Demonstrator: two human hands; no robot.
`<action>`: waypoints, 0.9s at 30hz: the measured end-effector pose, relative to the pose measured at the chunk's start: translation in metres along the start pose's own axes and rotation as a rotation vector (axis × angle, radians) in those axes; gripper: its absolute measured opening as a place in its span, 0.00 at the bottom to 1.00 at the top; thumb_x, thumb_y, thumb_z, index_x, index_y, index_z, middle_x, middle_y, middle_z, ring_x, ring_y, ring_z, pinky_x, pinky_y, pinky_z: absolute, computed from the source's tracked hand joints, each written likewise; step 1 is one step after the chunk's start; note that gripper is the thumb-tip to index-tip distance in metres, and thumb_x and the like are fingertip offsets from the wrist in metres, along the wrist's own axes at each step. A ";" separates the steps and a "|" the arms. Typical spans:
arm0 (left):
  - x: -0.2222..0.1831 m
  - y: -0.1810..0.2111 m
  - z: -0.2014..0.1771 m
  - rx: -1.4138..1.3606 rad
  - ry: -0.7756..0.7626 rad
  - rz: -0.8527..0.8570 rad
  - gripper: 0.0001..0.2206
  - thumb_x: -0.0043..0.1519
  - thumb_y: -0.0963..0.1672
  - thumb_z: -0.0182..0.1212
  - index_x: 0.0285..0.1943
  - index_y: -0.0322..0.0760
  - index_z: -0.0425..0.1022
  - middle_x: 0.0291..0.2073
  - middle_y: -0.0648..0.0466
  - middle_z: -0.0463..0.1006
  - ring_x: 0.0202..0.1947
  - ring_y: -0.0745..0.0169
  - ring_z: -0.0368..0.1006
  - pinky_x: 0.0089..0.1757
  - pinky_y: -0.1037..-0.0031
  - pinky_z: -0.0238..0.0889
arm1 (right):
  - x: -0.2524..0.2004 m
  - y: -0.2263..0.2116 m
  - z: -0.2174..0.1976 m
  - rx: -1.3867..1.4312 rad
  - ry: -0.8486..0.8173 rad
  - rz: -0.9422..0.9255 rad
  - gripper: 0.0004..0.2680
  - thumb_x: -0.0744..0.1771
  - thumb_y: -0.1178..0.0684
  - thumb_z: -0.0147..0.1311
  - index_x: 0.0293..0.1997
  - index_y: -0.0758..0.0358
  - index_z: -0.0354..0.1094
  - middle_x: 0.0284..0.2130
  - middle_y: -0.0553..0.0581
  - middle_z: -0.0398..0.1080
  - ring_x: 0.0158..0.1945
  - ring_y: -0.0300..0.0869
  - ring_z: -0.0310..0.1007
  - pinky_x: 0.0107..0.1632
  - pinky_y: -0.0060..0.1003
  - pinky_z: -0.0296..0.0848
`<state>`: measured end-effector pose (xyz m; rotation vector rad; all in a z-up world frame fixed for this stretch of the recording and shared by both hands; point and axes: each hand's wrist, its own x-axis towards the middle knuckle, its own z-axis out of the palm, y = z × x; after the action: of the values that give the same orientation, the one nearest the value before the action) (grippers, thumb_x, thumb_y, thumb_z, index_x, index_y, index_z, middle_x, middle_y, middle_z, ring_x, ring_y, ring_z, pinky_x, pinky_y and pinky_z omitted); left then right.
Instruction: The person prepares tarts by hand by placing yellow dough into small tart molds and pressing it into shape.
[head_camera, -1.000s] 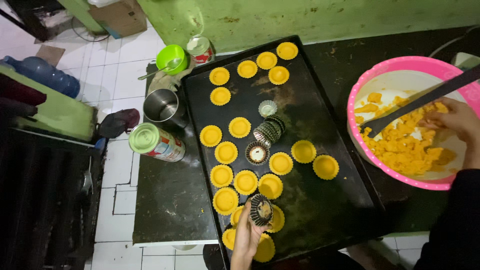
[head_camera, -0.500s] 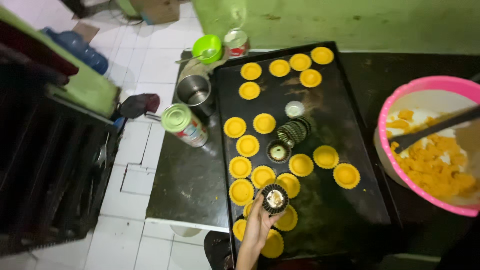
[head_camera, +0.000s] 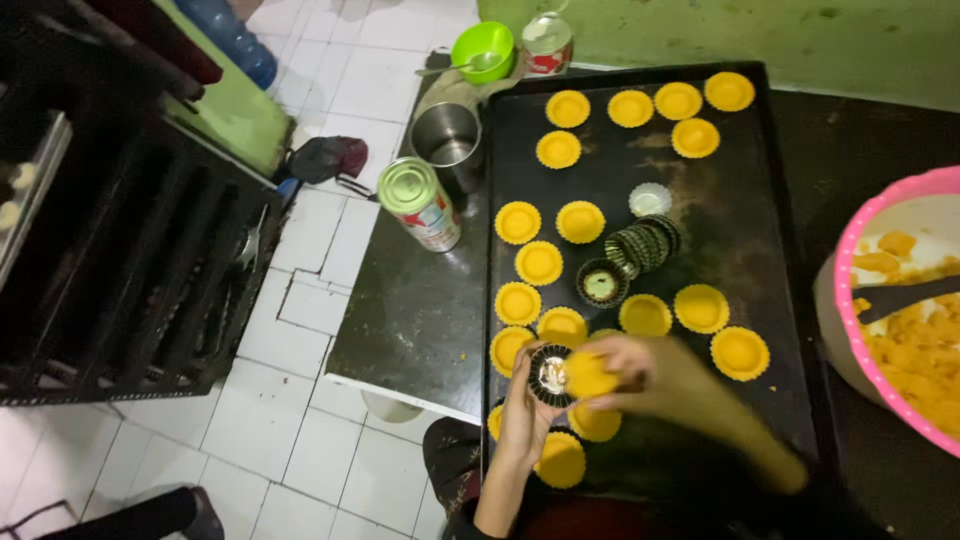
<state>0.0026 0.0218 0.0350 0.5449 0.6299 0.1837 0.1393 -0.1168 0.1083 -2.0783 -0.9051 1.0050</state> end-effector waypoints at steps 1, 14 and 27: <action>-0.002 0.002 -0.001 -0.002 0.006 0.009 0.14 0.65 0.48 0.45 0.56 0.43 0.67 0.60 0.52 0.63 0.59 0.54 0.66 0.40 0.56 0.75 | 0.008 0.001 0.014 -0.002 -0.007 -0.008 0.22 0.55 0.43 0.71 0.53 0.40 0.71 0.46 0.36 0.77 0.33 0.28 0.78 0.37 0.19 0.73; -0.020 0.011 -0.013 0.269 0.203 0.292 0.18 0.62 0.47 0.53 0.59 0.35 0.68 0.48 0.46 0.77 0.47 0.58 0.74 0.47 0.71 0.68 | 0.038 0.007 0.097 0.127 0.459 -0.587 0.08 0.59 0.52 0.66 0.38 0.50 0.79 0.42 0.50 0.65 0.48 0.40 0.62 0.43 0.30 0.64; -0.028 0.026 -0.005 0.520 -0.044 0.497 0.23 0.66 0.53 0.34 0.53 0.35 0.70 0.49 0.46 0.74 0.53 0.55 0.69 0.56 0.67 0.59 | 0.040 0.014 0.108 0.378 0.219 -0.249 0.20 0.66 0.46 0.49 0.60 0.66 0.56 0.54 0.60 0.68 0.59 0.44 0.68 0.63 0.37 0.65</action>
<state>-0.0223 0.0367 0.0595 1.2041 0.4868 0.4803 0.0723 -0.0659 0.0290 -1.6730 -0.7707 0.7337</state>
